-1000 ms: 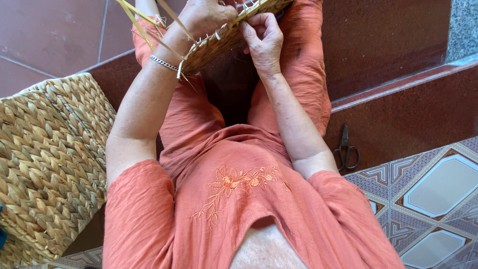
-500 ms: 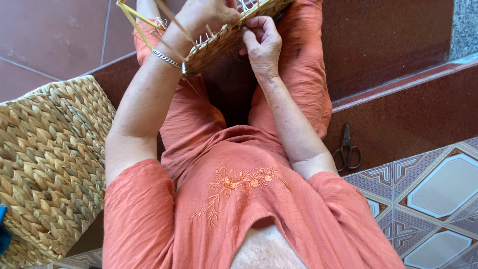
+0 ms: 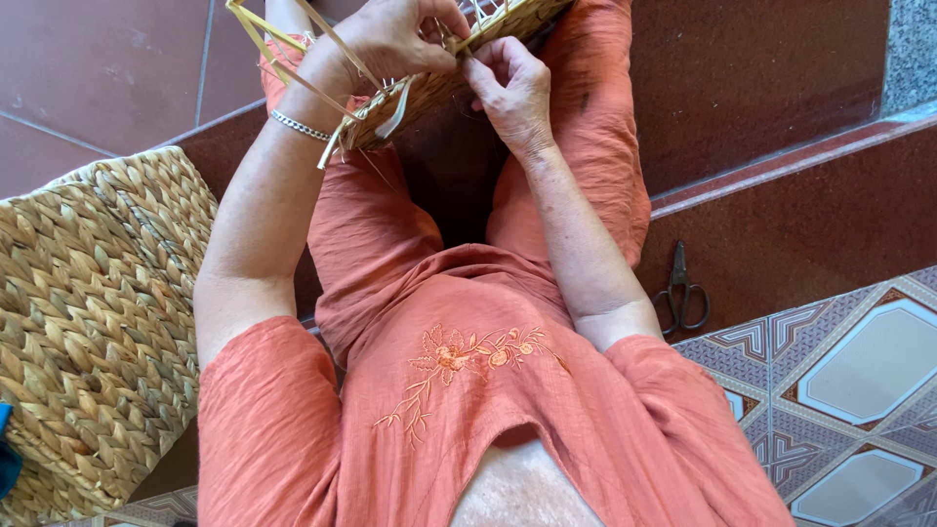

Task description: The person weaves a basket by hand, interlacing thin strips of dried plant material through a vertical frame. They periodically use scissors to trim excess material and continue weaving around the basket's edge.

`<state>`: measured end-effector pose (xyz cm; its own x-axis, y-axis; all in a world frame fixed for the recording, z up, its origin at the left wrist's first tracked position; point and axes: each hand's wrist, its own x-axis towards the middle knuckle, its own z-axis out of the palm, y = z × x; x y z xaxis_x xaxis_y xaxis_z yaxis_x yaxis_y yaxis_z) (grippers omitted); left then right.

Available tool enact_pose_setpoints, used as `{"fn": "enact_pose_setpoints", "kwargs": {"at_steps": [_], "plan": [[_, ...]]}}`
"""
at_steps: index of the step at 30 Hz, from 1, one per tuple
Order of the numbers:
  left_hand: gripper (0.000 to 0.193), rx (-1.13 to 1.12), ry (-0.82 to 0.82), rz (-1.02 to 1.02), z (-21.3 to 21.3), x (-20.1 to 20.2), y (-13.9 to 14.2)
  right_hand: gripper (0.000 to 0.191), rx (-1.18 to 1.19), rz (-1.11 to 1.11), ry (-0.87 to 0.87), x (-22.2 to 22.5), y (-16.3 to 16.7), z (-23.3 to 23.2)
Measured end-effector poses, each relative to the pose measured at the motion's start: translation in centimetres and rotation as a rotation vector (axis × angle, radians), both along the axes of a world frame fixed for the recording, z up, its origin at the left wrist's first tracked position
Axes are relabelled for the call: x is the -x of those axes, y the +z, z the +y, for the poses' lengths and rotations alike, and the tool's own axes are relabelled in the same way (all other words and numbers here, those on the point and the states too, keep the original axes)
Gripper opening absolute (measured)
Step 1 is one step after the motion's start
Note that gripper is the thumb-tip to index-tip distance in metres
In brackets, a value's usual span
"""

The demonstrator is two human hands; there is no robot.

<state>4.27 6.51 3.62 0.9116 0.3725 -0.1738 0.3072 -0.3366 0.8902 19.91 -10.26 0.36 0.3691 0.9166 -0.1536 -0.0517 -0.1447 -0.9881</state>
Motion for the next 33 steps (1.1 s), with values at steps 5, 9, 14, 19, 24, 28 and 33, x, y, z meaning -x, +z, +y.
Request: {"fn": "enact_pose_setpoints", "kwargs": {"at_steps": [5,9,14,19,24,28,33], "plan": [[0.026,-0.037,0.072,0.064,-0.6,0.5,0.8,0.009,-0.109,-0.357,0.033,-2.5,0.0,-0.2],[0.016,-0.226,0.112,-0.052,-1.3,0.0,0.3,0.004,-0.131,-0.453,0.099,-2.8,0.2,-0.8],[0.012,-0.447,0.171,-0.111,-2.5,-0.5,0.0,0.005,0.094,0.072,0.297,-4.5,0.9,-1.6],[0.014,-0.459,0.227,-0.179,-2.8,-0.3,1.1,0.013,0.092,0.756,0.124,-5.0,0.5,-0.1],[0.015,-0.327,0.182,-0.281,-2.4,-1.2,0.6,0.014,0.081,0.917,-0.035,-3.3,0.3,1.4],[0.012,-0.044,0.325,-0.222,-2.1,-2.1,-0.8,0.024,0.059,0.763,-0.065,-3.3,1.0,0.9],[0.019,0.183,0.483,-0.059,-1.8,-2.1,-1.4,0.02,0.031,0.308,-0.066,-2.3,0.8,0.7]]}}
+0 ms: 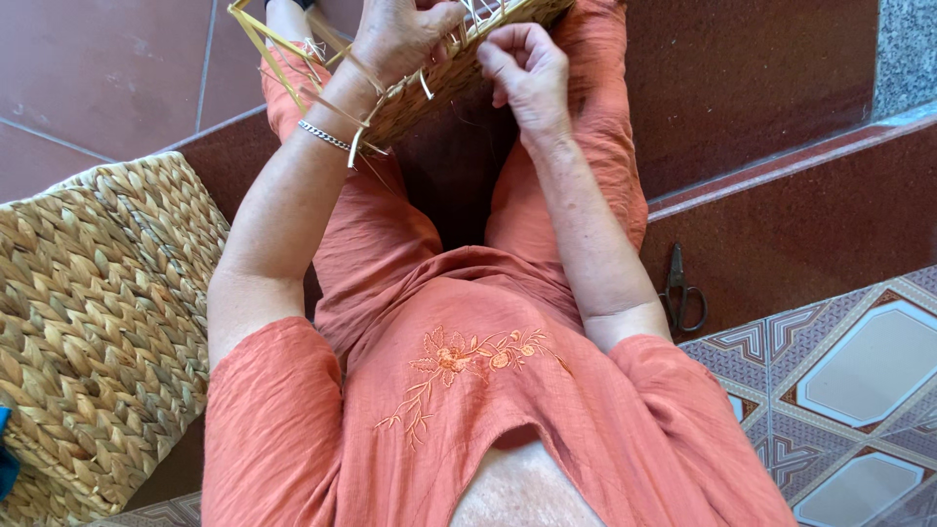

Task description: The person weaves a basket by hand, interlacing thin strips of dried plant material through a vertical frame. They periodically use scissors to trim excess material and continue weaving around the basket's edge.

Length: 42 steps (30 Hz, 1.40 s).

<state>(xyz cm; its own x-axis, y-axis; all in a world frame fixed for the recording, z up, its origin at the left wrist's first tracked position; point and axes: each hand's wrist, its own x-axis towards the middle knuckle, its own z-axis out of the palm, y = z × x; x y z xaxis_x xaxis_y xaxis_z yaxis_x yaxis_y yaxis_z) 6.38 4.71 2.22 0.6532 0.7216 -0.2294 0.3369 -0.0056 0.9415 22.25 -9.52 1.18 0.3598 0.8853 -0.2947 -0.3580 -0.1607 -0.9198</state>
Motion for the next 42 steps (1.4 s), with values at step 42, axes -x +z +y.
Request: {"fn": "enact_pose_setpoints", "kwargs": {"at_steps": [42], "plan": [[0.011,-0.512,-0.226,0.282,0.7,-0.3,-0.3,0.015,-0.088,-0.254,-0.112,3.2,-1.5,0.5]]}}
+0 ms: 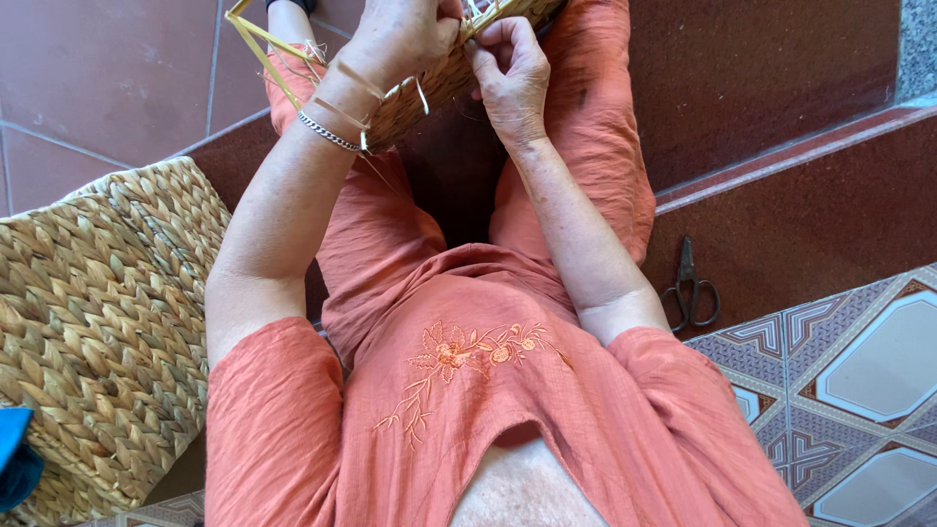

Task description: The person weaves a basket by hand, interlacing thin strips of dried plant material through a vertical frame. They periodically use scissors to trim excess material and continue weaving around the basket's edge.

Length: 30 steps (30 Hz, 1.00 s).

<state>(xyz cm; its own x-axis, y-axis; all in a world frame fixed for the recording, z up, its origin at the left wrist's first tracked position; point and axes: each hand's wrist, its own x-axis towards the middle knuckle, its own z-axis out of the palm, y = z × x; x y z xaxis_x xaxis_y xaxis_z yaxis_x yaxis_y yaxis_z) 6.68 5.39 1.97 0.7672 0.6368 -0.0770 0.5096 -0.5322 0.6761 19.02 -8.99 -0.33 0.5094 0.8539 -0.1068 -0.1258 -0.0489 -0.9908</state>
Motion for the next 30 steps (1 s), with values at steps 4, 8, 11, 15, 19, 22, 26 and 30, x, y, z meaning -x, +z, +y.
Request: {"fn": "enact_pose_setpoints", "kwargs": {"at_steps": [4,8,11,15,19,22,26,30], "plan": [[0.015,0.008,-0.071,0.047,0.2,0.1,0.1,0.013,-0.022,0.006,0.009,0.1,0.2,-0.1],[0.021,0.015,-0.093,-0.068,0.3,0.5,0.2,0.009,-0.037,-0.108,-0.016,0.6,0.7,-0.7],[0.02,0.043,-0.067,-0.032,0.3,0.7,0.3,0.01,-0.003,-0.252,-0.006,0.9,0.8,-1.1],[0.02,0.203,-0.03,0.06,0.6,0.6,1.0,0.009,-0.056,-0.247,0.015,0.3,0.5,-0.9],[0.025,0.341,-0.071,0.061,0.7,0.7,2.5,0.004,-0.016,-0.489,0.047,-1.6,0.0,-0.4],[0.02,0.395,-0.043,-0.025,0.1,0.9,3.0,0.003,-0.02,-0.623,0.031,-2.9,-0.5,-1.0],[0.018,0.568,-0.008,-0.223,0.2,1.7,2.5,0.004,0.018,-0.712,0.064,-3.7,-1.4,-1.1],[0.018,0.496,0.254,-0.348,0.7,5.1,3.8,0.005,0.019,-0.764,0.083,-4.0,-1.6,-0.7]]}}
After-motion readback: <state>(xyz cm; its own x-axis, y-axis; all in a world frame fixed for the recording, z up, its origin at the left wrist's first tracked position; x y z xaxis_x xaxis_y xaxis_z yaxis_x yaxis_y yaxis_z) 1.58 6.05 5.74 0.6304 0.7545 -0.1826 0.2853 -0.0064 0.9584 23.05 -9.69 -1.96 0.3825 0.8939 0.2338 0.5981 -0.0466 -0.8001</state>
